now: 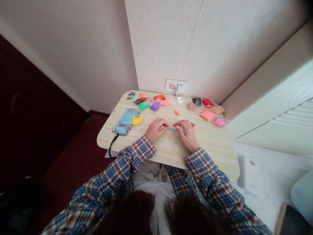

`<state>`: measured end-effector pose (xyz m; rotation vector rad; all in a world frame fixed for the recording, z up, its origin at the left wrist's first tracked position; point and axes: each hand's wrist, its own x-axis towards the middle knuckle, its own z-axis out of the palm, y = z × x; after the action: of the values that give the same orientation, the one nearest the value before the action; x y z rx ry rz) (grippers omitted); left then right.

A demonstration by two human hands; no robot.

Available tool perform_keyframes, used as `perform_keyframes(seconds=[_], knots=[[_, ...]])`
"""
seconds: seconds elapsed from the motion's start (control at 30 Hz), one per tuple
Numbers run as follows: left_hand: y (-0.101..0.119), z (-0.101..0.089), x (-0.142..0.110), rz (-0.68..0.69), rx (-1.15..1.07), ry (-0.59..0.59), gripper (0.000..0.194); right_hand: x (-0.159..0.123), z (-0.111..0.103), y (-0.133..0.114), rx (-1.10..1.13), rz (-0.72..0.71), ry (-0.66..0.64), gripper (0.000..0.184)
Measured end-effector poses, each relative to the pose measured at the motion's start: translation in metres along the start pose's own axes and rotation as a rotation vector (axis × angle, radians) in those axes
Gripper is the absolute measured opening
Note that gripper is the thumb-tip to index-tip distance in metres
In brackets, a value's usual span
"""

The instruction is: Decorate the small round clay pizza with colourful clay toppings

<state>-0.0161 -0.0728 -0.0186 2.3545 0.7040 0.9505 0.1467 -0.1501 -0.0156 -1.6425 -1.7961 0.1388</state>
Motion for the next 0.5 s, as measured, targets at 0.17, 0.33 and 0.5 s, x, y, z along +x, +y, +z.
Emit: perform_keyframes(seconds=[0.17,0.33,0.5], knots=[[0.0035,0.0011,-0.0002,0.014,0.064,-0.005,0.008,0.0001,0.0037,0.0017,-0.068,-0.029,-0.028,0.022],[0.006,0.0022,0.0015,0.022,0.08,-0.009,0.012,0.0005,0.0065,0.0062,-0.045,-0.015,-0.013,0.018],[0.0053,0.0019,0.0019,0.006,0.085,-0.015,0.013,0.0028,0.0044,0.0082,0.028,0.019,-0.016,0.018]])
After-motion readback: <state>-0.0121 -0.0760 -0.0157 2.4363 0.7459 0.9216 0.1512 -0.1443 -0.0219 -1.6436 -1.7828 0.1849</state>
